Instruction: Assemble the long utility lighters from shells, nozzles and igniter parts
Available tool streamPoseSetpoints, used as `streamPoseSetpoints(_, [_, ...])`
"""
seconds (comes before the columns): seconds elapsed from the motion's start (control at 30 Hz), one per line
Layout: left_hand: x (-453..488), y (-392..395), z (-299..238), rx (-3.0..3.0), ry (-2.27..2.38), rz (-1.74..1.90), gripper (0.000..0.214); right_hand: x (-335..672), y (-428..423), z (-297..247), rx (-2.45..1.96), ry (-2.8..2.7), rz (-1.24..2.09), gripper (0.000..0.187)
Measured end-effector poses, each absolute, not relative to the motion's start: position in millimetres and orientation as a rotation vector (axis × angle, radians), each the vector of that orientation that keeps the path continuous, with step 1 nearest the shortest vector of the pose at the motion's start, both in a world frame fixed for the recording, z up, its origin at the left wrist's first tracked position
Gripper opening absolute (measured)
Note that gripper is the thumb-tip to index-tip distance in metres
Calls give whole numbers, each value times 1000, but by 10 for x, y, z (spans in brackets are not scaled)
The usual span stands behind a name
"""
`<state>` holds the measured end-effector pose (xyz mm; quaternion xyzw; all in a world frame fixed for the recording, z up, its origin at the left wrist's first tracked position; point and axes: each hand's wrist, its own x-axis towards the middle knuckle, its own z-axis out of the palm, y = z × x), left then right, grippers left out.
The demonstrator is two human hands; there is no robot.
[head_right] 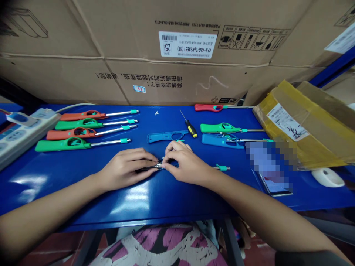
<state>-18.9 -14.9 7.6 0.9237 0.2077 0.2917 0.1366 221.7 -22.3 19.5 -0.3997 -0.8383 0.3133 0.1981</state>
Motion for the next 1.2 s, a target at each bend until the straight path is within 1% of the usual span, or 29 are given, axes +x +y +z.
streamPoseSetpoints(0.27, [-185, -152, 101, 2577, 740, 781, 15, 2179, -250, 127, -1167, -2318, 836, 4])
streamPoseSetpoints(0.53, [-189, -155, 121, 2500, 781, 729, 18, 2181, -230, 98, -1134, -2261, 835, 4])
streamPoseSetpoints(0.83, [-212, -102, 70, 2250, 846, 708, 15, 2181, -230, 124, -1172, -2269, 828, 5])
streamPoseSetpoints(1.2, [-221, -105, 87, 2328, 896, 662, 16, 2204, -200, 126, -1160, -2236, 869, 6])
